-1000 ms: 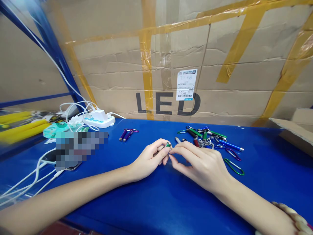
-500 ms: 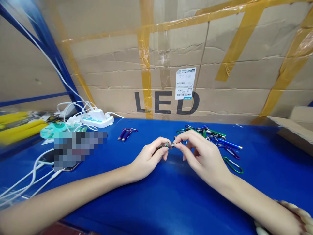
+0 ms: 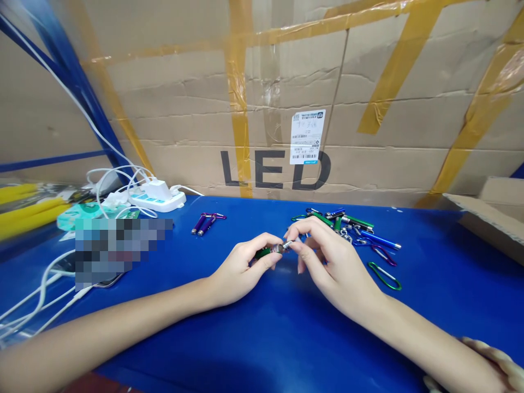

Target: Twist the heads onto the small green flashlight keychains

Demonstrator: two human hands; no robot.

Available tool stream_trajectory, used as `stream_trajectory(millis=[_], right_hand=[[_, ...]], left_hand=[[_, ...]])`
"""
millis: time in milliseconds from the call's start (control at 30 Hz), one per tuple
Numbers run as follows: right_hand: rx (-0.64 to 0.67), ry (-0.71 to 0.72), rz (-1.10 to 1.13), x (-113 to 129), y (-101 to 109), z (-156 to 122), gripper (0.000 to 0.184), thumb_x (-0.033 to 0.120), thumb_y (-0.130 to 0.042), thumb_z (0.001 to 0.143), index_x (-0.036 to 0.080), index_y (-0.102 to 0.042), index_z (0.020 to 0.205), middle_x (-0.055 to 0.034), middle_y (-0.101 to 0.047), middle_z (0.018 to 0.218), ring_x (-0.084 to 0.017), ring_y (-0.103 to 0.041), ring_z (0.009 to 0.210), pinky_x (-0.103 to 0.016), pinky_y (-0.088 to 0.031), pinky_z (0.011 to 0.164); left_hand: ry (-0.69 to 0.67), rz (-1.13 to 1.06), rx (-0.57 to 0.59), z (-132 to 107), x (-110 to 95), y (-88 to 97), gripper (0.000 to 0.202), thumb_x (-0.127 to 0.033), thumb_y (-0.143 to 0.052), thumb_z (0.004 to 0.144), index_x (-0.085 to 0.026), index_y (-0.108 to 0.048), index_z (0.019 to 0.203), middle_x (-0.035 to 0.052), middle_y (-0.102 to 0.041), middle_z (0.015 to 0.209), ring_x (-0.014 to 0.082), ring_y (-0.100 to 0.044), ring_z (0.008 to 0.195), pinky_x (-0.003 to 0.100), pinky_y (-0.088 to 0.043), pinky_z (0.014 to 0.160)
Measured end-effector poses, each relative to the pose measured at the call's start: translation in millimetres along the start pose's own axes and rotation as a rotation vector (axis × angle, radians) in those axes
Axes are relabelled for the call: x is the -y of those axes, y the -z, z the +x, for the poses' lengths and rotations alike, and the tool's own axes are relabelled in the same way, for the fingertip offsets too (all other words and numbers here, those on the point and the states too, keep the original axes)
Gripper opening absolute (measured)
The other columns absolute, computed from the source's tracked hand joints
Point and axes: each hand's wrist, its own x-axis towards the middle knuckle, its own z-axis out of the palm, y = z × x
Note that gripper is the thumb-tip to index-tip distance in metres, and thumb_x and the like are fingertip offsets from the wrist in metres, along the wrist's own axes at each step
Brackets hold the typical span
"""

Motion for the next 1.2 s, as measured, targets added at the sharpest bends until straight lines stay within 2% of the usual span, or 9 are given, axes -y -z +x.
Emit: stream_trajectory(millis=[200,367,467,600,700,767,933,1033,1200], right_hand=[[-0.020,0.058,-0.055,5.3,5.0,4.5,0.011,0.024,-0.044,0.092,0.020,-0.053,0.088,-0.0038,-0.048,0.094,-0.006,-0.053,0.052,-0.021,-0.046,0.044],[-0.130,0.028,-0.067,10.1,11.1,7.7,0.009,0.022,-0.053,0.088,0.019,-0.059,0.083,-0.0035,-0.050,0.092,-0.005,-0.050,0.049,-0.020,-0.045,0.042],[-0.108,0.059,-0.118,10.4,11.2,8.2,0.008,0.019,-0.054,0.086,0.019,-0.061,0.082,-0.0030,-0.052,0.085,-0.007,-0.047,0.051,-0.021,-0.043,0.044],[-0.083,0.089,-0.108,8.3,7.8,7.8,0.008,0.017,-0.056,0.085,0.018,-0.063,0.080,-0.0034,-0.054,0.082,-0.009,-0.049,0.057,-0.021,-0.042,0.047],[-0.086,0.018,-0.032,5.5,6.7,8.0,0.009,0.022,-0.059,0.083,0.018,-0.064,0.076,-0.0029,-0.055,0.079,-0.009,-0.051,0.055,-0.021,-0.041,0.045],[-0.048,-0.088,0.049,2.9,8.1,9.2,0.014,0.028,-0.062,0.081,0.017,-0.065,0.073,-0.0021,-0.055,0.077,-0.008,-0.050,0.049,-0.021,-0.041,0.042],[0.180,-0.370,0.197,-6.1,15.4,14.0,0.026,0.042,-0.072,0.068,0.017,-0.068,0.066,-0.0001,-0.055,0.067,-0.008,-0.048,0.042,-0.021,-0.039,0.037],[0.219,-0.389,0.210,-9.3,16.8,14.9,0.027,0.044,-0.074,0.064,0.017,-0.068,0.062,0.0009,-0.053,0.061,-0.009,-0.046,0.046,-0.020,-0.038,0.037],[0.199,-0.340,0.161,-4.7,13.0,13.3,0.026,0.042,-0.075,0.064,0.018,-0.069,0.059,0.0006,-0.053,0.059,-0.009,-0.045,0.048,-0.020,-0.035,0.040]], left_hand=[[0.033,0.019,-0.038,-0.2,1.5,1.3,0.013,-0.025,-0.045,0.090,-0.018,-0.053,0.097,-0.0046,-0.052,0.070,0.0086,-0.045,0.060,0.019,-0.034,0.058],[0.058,0.014,-0.048,0.0,-0.8,1.3,0.012,-0.025,-0.045,0.089,-0.018,-0.052,0.096,-0.0052,-0.047,0.066,0.0081,-0.041,0.056,0.019,-0.032,0.054],[0.048,0.037,-0.035,0.0,-1.7,1.2,0.012,-0.026,-0.045,0.089,-0.017,-0.052,0.095,-0.0050,-0.047,0.066,0.0081,-0.039,0.055,0.019,-0.031,0.052],[0.018,0.042,-0.024,-0.1,-2.2,0.3,0.012,-0.024,-0.044,0.089,-0.017,-0.053,0.094,-0.0031,-0.052,0.072,0.0095,-0.045,0.062,0.019,-0.034,0.058],[0.009,0.049,-0.015,-0.1,-2.0,-0.2,0.013,-0.024,-0.044,0.089,-0.017,-0.054,0.095,-0.0020,-0.055,0.076,0.0105,-0.049,0.064,0.020,-0.036,0.060],[0.000,0.068,-0.016,0.1,-1.3,-0.2,0.013,-0.023,-0.045,0.089,-0.017,-0.055,0.096,-0.0013,-0.057,0.077,0.0110,-0.050,0.064,0.020,-0.036,0.060],[-0.122,0.161,0.010,-0.4,3.2,0.7,0.017,-0.019,-0.046,0.089,-0.016,-0.062,0.087,0.0003,-0.056,0.069,0.0126,-0.050,0.063,0.021,-0.037,0.060],[-0.196,0.226,0.030,-2.1,6.4,1.6,0.023,-0.020,-0.045,0.090,-0.015,-0.064,0.079,-0.0003,-0.049,0.060,0.0124,-0.046,0.059,0.022,-0.035,0.057],[-0.277,0.249,0.030,-5.8,9.6,2.1,0.024,-0.020,-0.044,0.090,-0.013,-0.067,0.087,0.0022,-0.055,0.064,0.0129,-0.048,0.061,0.023,-0.038,0.060]])
